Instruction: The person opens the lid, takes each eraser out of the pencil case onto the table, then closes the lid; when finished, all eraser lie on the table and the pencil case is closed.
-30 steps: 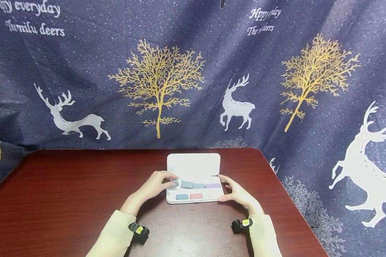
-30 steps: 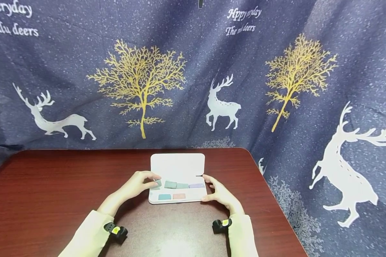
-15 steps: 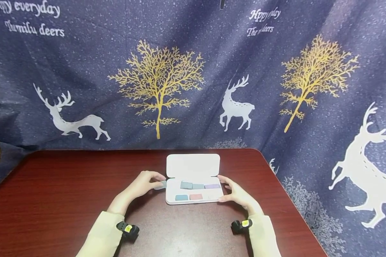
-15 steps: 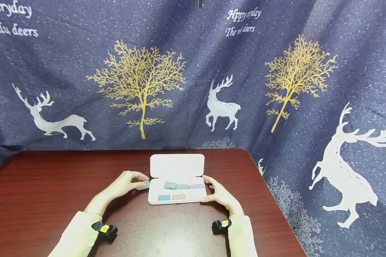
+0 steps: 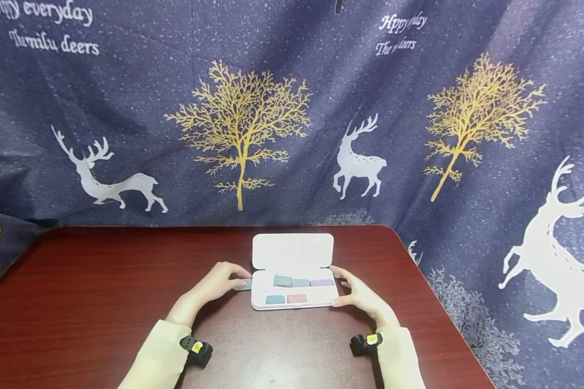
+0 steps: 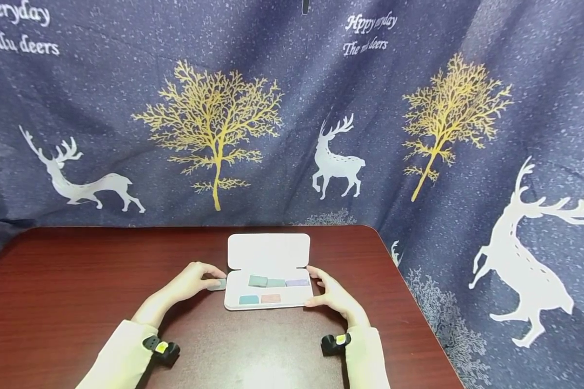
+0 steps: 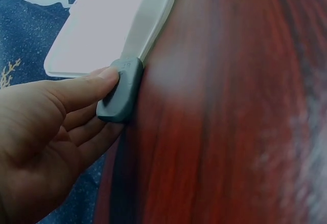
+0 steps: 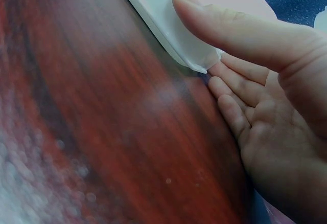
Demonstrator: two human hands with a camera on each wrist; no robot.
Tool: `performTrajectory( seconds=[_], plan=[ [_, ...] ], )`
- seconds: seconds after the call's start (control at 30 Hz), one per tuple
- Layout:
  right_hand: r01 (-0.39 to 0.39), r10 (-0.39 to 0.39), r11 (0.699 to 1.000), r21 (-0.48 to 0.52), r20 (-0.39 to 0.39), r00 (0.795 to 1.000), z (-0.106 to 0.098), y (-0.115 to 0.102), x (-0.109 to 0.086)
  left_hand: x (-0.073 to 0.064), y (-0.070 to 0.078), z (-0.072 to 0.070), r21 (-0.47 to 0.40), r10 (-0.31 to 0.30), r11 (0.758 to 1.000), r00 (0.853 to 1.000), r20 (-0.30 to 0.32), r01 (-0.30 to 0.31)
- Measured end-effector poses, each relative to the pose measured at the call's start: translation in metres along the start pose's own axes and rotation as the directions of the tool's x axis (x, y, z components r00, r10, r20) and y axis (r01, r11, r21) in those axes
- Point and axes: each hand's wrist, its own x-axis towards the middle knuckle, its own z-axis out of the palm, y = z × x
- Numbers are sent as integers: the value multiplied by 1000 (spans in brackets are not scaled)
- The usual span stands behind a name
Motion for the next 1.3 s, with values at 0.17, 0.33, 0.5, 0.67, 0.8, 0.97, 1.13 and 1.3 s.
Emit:
performTrajectory(
  seconds=[0.17, 0.33, 0.5, 0.67, 0.8, 0.97, 1.13, 1.3],
  plan=[
    [0, 0, 1000, 5, 1, 1000, 0, 1, 1, 0, 2, 2, 23, -18, 1000, 1000, -10, 18],
    [-4, 4, 1000, 1, -2, 1000, 0, -1, 0, 1, 3, 3, 40, -29, 999, 1000, -4, 29],
    [-11, 11, 1000, 9, -2, 1000, 0, -1, -1, 1, 2, 3, 55, -2, 999, 1000, -5, 2],
    [-24, 24, 1000, 10, -3, 1000, 0, -1, -1, -1, 1, 4, 80, 37, 996, 999, -19, -35],
    [-28, 28, 1000, 6, -4, 1000, 0, -2, 0, -2, 1, 4, 91, 24, 996, 1000, -19, -22],
    [-19, 19, 1000, 10, 0, 1000, 0, -2, 0, -2, 2, 4, 108, 9, 994, 1000, -5, -8],
    [-38, 38, 999, 4, -9, 999, 0, -3, -1, -3, 3, 2, 109, 10, 994, 1000, 4, -10],
    [-47, 47, 999, 1, -13, 999, 0, -5, -1, -2, 2, 2, 100, 17, 995, 1000, -1, -17]
  ],
)
